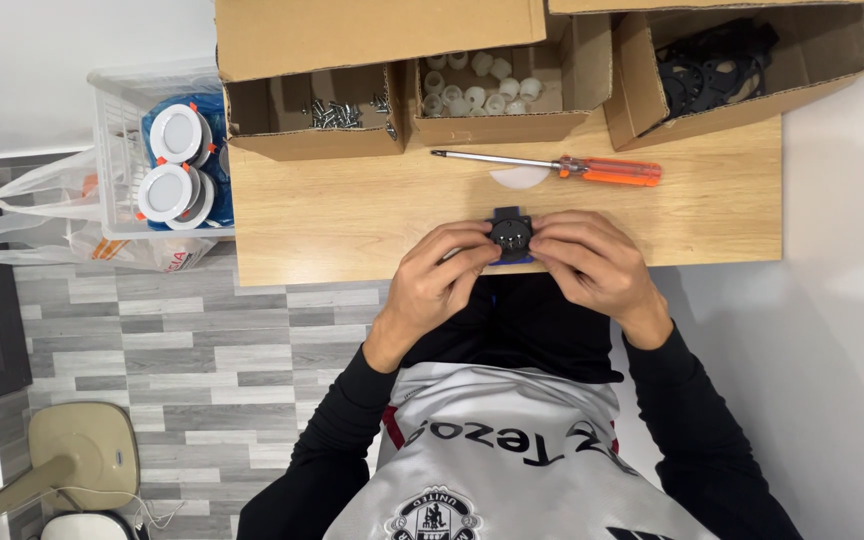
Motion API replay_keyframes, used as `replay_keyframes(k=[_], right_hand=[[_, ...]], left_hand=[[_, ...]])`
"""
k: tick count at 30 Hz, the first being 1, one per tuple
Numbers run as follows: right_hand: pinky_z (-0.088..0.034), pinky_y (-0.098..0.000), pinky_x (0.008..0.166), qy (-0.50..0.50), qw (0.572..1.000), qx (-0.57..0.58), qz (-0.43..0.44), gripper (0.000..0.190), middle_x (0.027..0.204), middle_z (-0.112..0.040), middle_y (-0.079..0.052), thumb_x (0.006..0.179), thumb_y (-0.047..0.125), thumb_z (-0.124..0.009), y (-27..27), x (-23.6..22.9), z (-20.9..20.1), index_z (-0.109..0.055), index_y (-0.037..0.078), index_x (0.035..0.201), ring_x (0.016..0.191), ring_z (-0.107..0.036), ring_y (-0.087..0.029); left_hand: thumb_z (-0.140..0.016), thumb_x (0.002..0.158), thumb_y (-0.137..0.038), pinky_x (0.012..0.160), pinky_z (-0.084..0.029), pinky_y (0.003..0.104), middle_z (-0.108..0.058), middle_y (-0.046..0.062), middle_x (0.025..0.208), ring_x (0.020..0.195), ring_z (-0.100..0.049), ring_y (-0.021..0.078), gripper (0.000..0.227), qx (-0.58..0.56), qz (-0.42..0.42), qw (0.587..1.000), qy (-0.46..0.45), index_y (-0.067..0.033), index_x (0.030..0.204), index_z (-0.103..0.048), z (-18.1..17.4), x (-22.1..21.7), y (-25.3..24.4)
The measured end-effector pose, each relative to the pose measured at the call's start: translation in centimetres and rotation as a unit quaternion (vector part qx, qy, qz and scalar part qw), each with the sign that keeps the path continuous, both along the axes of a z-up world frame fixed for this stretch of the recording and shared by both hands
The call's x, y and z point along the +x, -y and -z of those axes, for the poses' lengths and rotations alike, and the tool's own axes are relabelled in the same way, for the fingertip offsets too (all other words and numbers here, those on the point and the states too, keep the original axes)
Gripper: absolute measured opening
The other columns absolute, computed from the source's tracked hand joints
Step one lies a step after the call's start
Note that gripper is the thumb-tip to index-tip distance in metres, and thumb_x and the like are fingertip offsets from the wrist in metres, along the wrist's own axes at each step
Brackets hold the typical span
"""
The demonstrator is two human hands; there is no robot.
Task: The person assembles a small electrical component by inserting a black plastic piece into a blue housing and securing it with a white cap. They then use a screwdriver to tighten screws into the blue housing, completing the assembly.
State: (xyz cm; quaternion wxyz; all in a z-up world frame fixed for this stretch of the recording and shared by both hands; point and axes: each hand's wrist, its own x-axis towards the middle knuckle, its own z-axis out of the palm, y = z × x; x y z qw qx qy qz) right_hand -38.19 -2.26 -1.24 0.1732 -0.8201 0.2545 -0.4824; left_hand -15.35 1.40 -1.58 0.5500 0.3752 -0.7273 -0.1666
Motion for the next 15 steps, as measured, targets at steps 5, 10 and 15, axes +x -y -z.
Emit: replay_keyframes(k=[5, 10, 15], right_hand=[[-0.068, -0.0463, 0.089, 0.005, 1.0, 0.002, -0.006, 0.01, 0.095, -0.08, -0.017, 0.093, -0.011, -0.082, -0.03, -0.01, 0.32, -0.082, -0.004, 0.101, 0.097, -0.082, -0.035], [-0.068, -0.0472, 0.089, 0.001, 0.999, 0.028, -0.017, 0.011, 0.095, -0.079, -0.016, 0.093, -0.011, -0.081, -0.16, -0.05, -0.02, -0.081, -0.004, 0.102, 0.101, -0.082, -0.038], [-0.069, -0.0485, 0.088, -0.013, 0.999, 0.036, -0.02, 0.008, 0.092, -0.078, -0.016, 0.094, -0.01, -0.08, -0.25, -0.04, -0.56, -0.08, -0.003, 0.099, 0.1, -0.081, -0.039]], left_hand=[[-0.075, 0.1, 0.004, 0.087, -0.07, 0.044, -0.079, 0.012, 0.098, 0.102, -0.081, 0.0335, 0.012, 0.021, 0.014, 1.0, -0.01, -0.0026, 0.104, -0.083, -0.5, 0.03, -0.04], [-0.075, 0.101, 0.002, 0.089, -0.069, 0.044, -0.079, 0.012, 0.099, 0.104, -0.081, 0.0337, 0.01, 0.036, 0.018, 0.999, 0.002, -0.0026, 0.105, -0.082, -0.95, 0.17, -0.1], [-0.076, 0.101, 0.001, 0.09, -0.069, 0.044, -0.08, 0.013, 0.101, 0.105, -0.081, 0.0341, 0.007, 0.036, 0.022, 0.999, 0.007, -0.0012, 0.104, -0.082, -0.96, 0.25, -0.14]])
